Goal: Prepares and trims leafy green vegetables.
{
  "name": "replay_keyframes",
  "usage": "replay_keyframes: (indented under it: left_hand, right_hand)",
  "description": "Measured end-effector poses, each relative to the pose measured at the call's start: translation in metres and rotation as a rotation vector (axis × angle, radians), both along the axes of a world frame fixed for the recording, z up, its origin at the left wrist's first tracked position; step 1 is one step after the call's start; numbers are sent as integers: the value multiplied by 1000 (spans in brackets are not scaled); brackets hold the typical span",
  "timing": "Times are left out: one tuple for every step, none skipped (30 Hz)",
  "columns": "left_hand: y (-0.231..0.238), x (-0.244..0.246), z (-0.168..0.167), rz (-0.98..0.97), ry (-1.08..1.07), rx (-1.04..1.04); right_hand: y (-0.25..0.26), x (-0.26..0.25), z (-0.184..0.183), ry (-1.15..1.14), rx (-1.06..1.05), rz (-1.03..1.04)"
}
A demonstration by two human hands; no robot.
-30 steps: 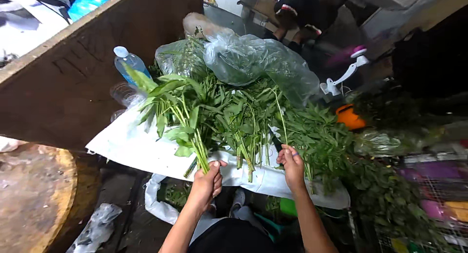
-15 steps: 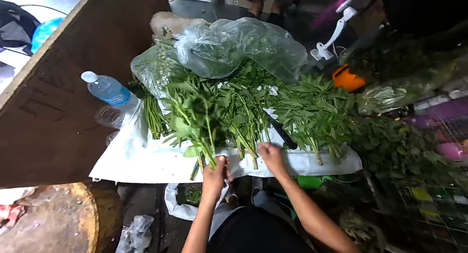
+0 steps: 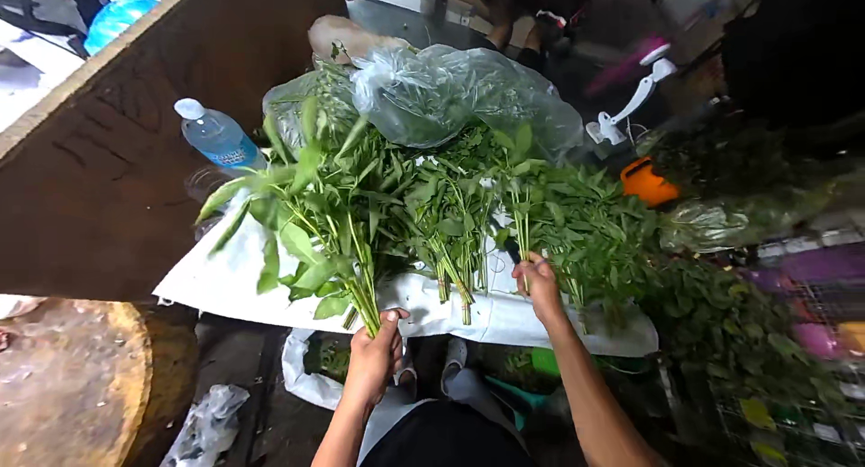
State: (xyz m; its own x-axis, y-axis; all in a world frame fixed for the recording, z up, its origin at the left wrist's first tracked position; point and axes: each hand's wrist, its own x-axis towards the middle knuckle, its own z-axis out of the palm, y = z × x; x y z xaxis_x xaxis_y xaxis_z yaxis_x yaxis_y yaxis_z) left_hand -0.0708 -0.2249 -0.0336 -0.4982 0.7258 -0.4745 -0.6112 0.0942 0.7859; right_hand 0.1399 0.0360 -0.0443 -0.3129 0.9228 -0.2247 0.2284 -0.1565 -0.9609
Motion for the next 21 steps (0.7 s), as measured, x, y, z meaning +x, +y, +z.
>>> replay_keyframes:
  left_hand:
    - [3,1,0,0,-22,10]
    - [3,2,1,2,-47,20]
    - [2,3,1,1,-68,22]
    - [2,5,1,5,-86,26]
    - [8,7,1,9,-101,36]
    - [17,10,2,13,-110,43]
    - [24,13,5,23,-111,44]
    - [31,15,8,36,-103,45]
    - [36,18,11,50,-91,51]
    - [42,22,13,59,-77,63]
    - [48,26,14,65,-64,80]
    - [55,30,15,69,-58,97]
    - [60,32,15,68,-58,114]
    - [65,35,15,60,-66,128]
    - [67,37,15,47,-79,133]
    - [68,39,14,38,-94,132]
    - [68,42,13,38,-107,130]
    - [66,43,11,49,-110,124]
    - [64,44,8,69,-106,115]
    - [62,43,5,95,-97,106]
    - [58,42,2,127,-86,89]
  right_hand:
    - [-3,0,12,63,5,51]
    - [-8,-2,25,139,2,97]
    - [-14,-4,32,205,-21,128]
    - [-18,-8,32,236,-76,144]
    - [-17,-11,29,239,-137,148]
    - [-15,-14,24,254,-192,145]
    - [-17,-18,23,286,-237,161]
    - [-23,-24,24,338,-274,189]
    - [-34,-28,26,404,-313,220]
    - [-45,-31,29,474,-354,242]
    - [-55,-34,31,541,-392,254]
    - [-64,-37,33,601,-426,264]
    - [-72,-40,33,653,-455,277]
    - [-80,-44,33,699,-480,294]
    - [-88,-47,32,742,-503,314]
    - [-95,-50,31,780,-522,334]
    - [-101,-52,29,806,-540,350]
    - [-106,-54,26,818,-555,353]
    - [-109,-56,23,816,-565,341]
    - [-111,-56,19,796,-574,320]
    - [-111,-56,14,758,-596,286]
